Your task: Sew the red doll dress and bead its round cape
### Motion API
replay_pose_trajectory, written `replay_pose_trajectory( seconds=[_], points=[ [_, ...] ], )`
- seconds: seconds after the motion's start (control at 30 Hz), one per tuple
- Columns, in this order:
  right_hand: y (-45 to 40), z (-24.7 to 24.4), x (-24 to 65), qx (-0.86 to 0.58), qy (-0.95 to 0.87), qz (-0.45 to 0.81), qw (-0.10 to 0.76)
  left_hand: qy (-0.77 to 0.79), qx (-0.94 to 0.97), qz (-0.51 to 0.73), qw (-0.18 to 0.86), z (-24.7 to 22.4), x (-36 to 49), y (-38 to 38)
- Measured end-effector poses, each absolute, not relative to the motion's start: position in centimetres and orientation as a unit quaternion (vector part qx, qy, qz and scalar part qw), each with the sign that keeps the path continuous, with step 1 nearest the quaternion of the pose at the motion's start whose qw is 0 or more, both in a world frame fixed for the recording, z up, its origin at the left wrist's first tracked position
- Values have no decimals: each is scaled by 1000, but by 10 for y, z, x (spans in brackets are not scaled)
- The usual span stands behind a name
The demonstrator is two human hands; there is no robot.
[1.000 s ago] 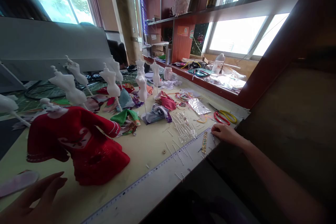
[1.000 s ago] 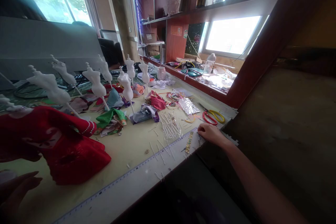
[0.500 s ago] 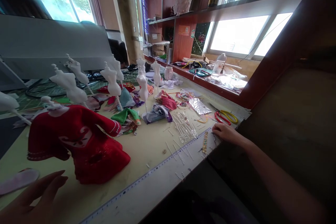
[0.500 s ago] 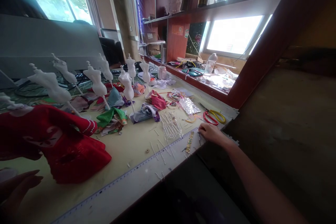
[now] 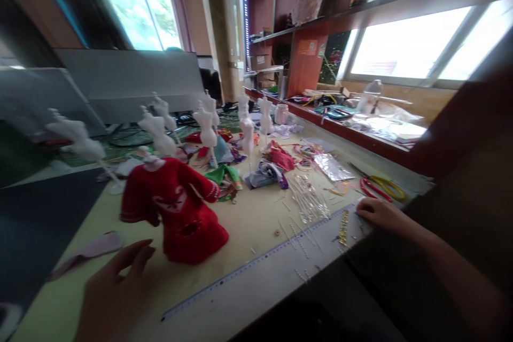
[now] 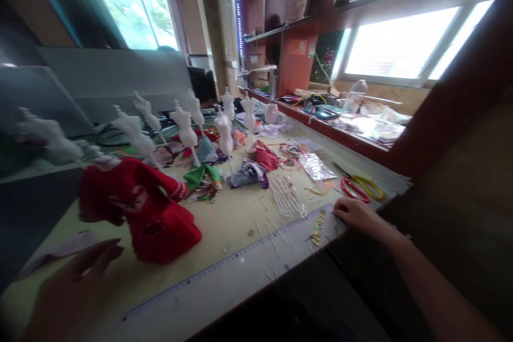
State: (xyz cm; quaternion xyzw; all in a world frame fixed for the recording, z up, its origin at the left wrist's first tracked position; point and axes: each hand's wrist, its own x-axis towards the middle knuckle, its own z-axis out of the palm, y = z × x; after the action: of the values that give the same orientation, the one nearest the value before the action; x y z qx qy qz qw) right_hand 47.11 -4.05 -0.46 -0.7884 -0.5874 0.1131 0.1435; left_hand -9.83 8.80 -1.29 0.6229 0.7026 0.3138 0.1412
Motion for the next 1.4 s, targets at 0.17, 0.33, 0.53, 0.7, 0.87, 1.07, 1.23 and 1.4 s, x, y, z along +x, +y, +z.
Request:
replay_pose_trajectory(
  seconds=[0.17,0.33,0.53,0.7,0.87,1.07,1.23,1.4],
  points=[
    [-41,-8,471,-788,-584,73,179,697,615,326,173,1,-92,81],
    [-62,0,441,-804,-549,-23,229,725,605,292,152,-1,-93,81],
    [-90,1,387,-756,-589,43,281,748,599,250,136,-2,-90,82],
    [-105,-4,345,-691,-647,85,312,741,616,229,138,3,-89,80],
    [-114,-29,310,-686,-623,223,301,748,602,243,135,-5,-93,85],
    [-106,-76,307,-690,-468,393,388,748,603,243,130,-10,-94,85],
    [-103,-73,302,-626,-388,517,437,750,604,232,136,-2,-87,82],
    [-107,-67,296,-642,-377,521,418,751,612,201,142,4,-83,80]
  ],
)
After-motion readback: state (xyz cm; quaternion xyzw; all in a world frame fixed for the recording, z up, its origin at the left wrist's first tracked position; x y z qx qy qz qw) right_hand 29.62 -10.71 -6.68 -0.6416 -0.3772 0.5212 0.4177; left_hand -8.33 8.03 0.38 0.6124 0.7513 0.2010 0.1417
